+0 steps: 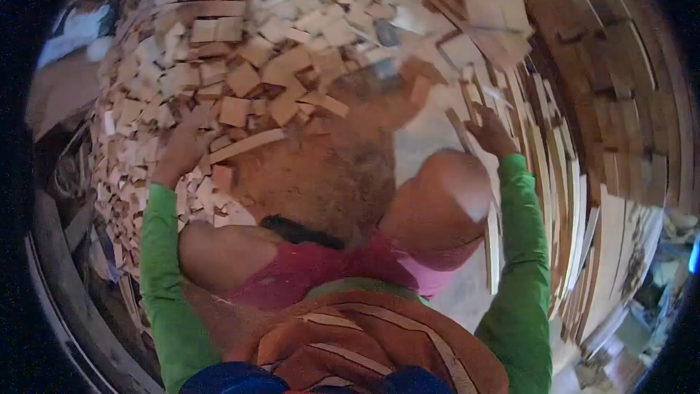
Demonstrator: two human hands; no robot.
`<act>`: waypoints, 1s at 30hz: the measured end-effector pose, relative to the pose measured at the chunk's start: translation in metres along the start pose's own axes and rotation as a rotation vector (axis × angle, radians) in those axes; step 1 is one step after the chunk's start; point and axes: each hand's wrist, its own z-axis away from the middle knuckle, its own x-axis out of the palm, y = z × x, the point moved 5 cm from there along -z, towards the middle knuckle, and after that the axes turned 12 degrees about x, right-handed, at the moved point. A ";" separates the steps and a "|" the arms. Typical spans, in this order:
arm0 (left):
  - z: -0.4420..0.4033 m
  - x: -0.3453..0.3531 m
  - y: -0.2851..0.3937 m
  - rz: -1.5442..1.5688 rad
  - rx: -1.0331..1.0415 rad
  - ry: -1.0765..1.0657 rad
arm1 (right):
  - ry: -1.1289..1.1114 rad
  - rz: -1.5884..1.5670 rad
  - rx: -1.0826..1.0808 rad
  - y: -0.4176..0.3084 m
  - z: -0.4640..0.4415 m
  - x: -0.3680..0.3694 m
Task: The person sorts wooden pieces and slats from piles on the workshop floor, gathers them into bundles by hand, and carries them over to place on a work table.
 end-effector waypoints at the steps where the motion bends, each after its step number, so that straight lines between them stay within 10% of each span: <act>1: -0.013 0.009 0.017 0.006 0.120 0.000 | -0.030 -0.011 -0.007 0.018 0.007 0.018; 11: -0.094 0.180 0.054 -0.067 0.176 -0.586 | 0.101 0.192 0.300 0.071 0.093 0.071; 16: -0.129 0.246 0.086 -0.192 0.246 -0.078 | 0.201 0.047 0.299 0.087 0.101 0.082; 19: -0.137 0.251 0.122 -0.537 0.401 -0.110 | 0.218 0.012 0.391 0.105 0.113 0.080; 30: -0.121 0.244 0.102 0.069 0.185 -0.058 | 0.354 0.152 0.406 0.067 0.059 0.007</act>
